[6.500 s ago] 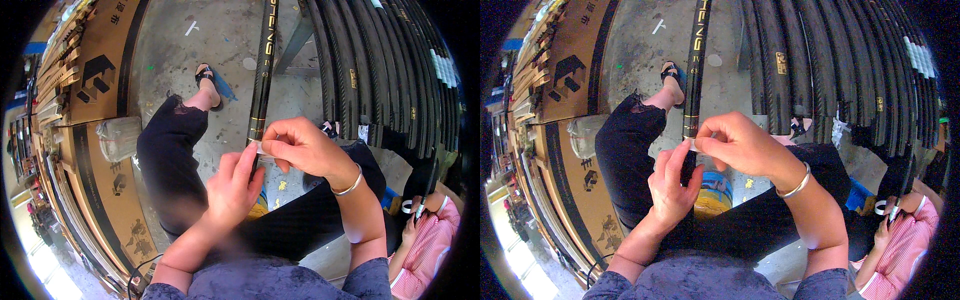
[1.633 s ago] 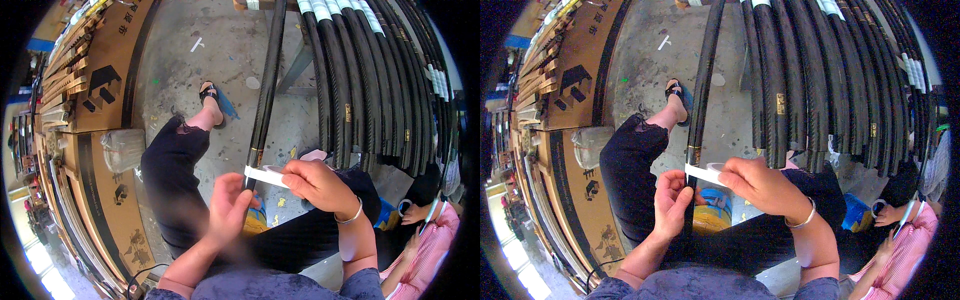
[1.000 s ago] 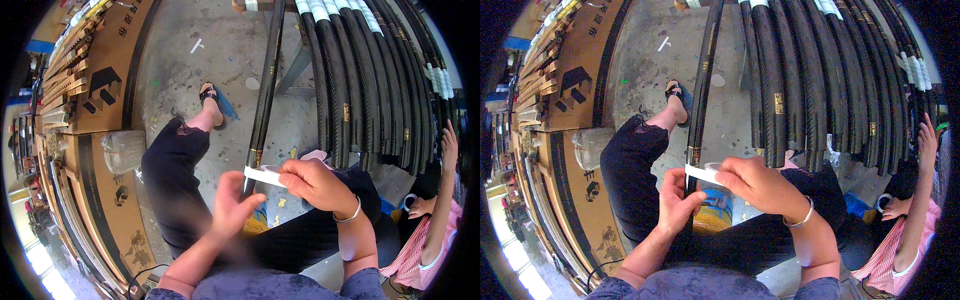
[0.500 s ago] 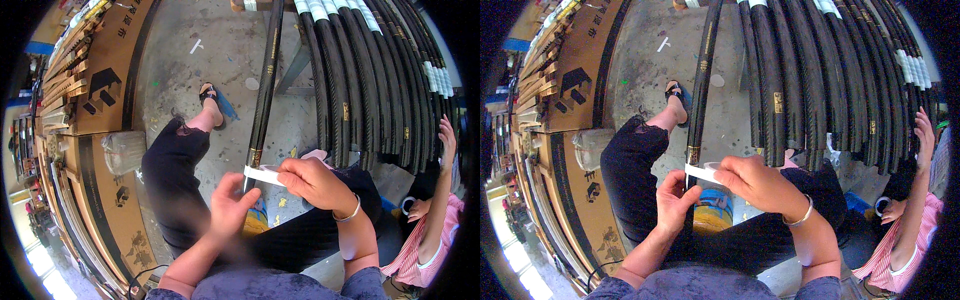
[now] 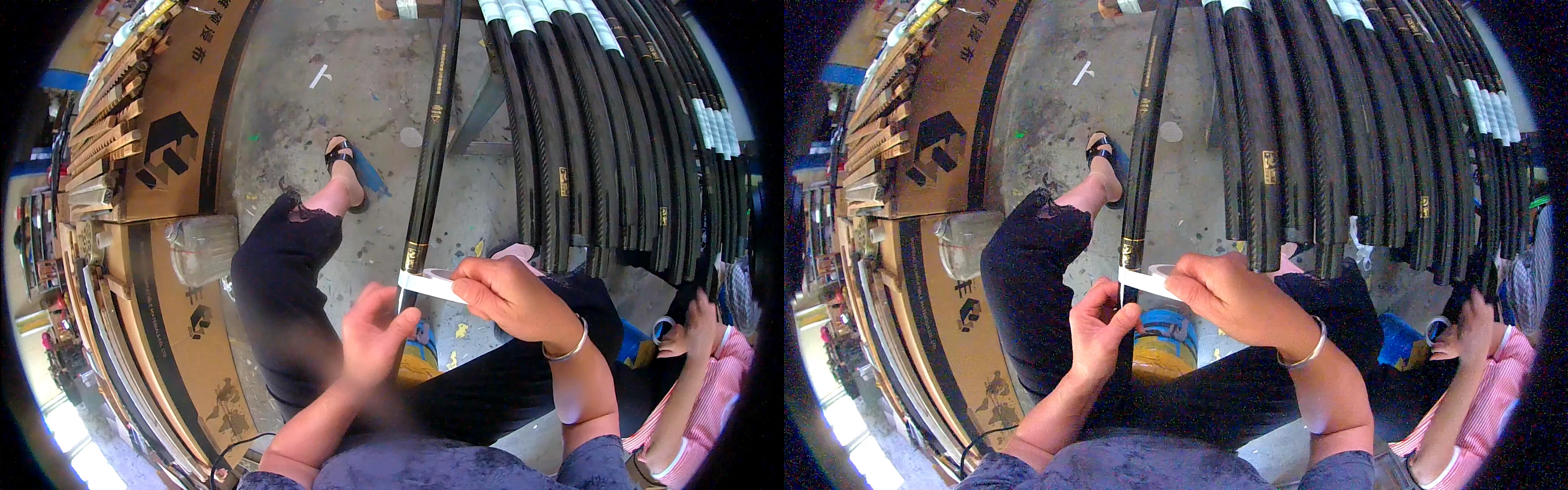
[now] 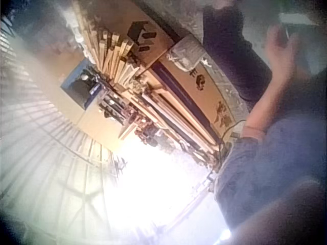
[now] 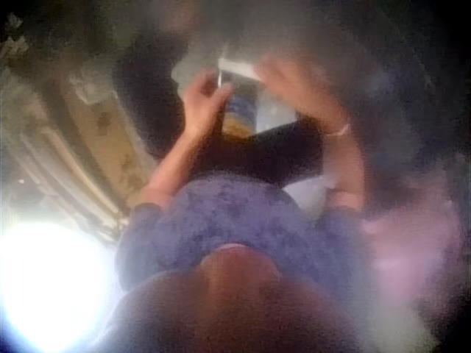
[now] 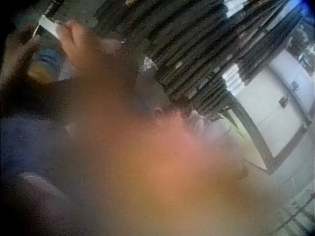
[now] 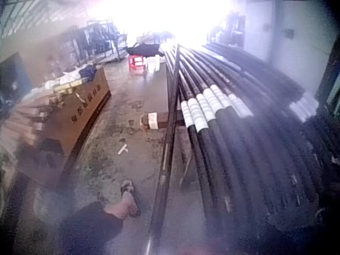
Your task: The person wraps white tape around the handle area of multiple black fishing rods, handling them one at a time and placing them back on a support rack.
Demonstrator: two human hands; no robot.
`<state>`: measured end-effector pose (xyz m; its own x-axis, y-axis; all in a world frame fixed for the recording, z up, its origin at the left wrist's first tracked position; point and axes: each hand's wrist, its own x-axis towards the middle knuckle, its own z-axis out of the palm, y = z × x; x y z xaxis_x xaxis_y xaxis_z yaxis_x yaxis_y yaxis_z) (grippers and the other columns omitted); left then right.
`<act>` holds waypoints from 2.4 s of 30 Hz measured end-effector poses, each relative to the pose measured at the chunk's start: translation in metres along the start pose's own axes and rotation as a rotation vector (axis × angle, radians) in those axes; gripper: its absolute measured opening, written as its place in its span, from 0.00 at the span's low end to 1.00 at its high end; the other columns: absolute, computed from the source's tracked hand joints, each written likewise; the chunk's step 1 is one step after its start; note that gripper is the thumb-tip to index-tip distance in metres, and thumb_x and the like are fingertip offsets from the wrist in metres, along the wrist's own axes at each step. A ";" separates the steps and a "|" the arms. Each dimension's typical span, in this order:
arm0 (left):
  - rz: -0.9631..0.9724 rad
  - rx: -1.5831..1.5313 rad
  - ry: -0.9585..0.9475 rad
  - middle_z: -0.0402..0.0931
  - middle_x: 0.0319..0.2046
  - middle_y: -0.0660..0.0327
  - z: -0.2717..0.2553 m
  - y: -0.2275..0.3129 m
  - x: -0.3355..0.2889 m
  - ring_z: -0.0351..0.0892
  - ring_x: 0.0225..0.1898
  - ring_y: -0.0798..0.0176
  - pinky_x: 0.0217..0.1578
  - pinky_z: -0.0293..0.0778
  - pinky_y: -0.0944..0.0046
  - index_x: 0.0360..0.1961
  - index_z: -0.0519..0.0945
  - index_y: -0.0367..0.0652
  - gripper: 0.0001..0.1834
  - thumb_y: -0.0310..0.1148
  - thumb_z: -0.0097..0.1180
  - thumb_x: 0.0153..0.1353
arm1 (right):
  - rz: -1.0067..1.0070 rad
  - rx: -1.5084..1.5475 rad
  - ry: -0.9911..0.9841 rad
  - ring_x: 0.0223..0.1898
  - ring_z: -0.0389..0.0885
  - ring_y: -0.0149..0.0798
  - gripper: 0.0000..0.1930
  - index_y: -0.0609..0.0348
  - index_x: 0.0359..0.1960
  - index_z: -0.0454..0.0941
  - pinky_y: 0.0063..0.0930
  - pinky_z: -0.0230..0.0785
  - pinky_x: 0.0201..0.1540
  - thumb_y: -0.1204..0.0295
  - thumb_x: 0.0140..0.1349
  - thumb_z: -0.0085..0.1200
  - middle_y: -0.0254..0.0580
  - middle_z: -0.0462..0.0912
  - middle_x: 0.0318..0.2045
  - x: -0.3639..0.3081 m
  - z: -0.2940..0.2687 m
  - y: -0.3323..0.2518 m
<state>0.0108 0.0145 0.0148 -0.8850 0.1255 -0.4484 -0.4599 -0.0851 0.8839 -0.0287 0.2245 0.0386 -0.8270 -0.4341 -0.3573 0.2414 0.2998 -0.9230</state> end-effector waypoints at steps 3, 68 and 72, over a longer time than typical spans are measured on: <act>-0.008 0.009 0.000 0.66 0.30 0.64 0.000 0.001 0.000 0.73 0.27 0.70 0.30 0.70 0.71 0.34 0.76 0.32 0.09 0.28 0.60 0.58 | -0.002 -0.005 -0.004 0.17 0.64 0.24 0.13 0.64 0.31 0.74 0.21 0.57 0.21 0.66 0.69 0.46 0.31 0.69 0.14 0.000 0.000 0.001; -0.069 -0.018 -0.061 0.78 0.32 0.57 -0.007 -0.006 -0.003 0.76 0.27 0.67 0.32 0.75 0.66 0.52 0.69 0.32 0.24 0.43 0.53 0.65 | 0.015 -0.051 0.005 0.18 0.73 0.44 0.16 0.64 0.32 0.75 0.34 0.64 0.24 0.61 0.66 0.50 0.50 0.73 0.17 -0.001 -0.003 -0.008; -0.058 -0.023 -0.040 0.78 0.31 0.57 -0.005 -0.005 -0.004 0.76 0.27 0.67 0.31 0.75 0.66 0.52 0.69 0.32 0.25 0.44 0.54 0.65 | 0.010 -0.037 0.010 0.19 0.72 0.39 0.14 0.65 0.32 0.75 0.31 0.63 0.24 0.64 0.66 0.51 0.45 0.73 0.17 -0.002 -0.002 -0.006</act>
<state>0.0167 0.0091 0.0113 -0.8536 0.1697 -0.4924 -0.5119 -0.0992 0.8533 -0.0293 0.2256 0.0456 -0.8298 -0.4225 -0.3645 0.2304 0.3354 -0.9134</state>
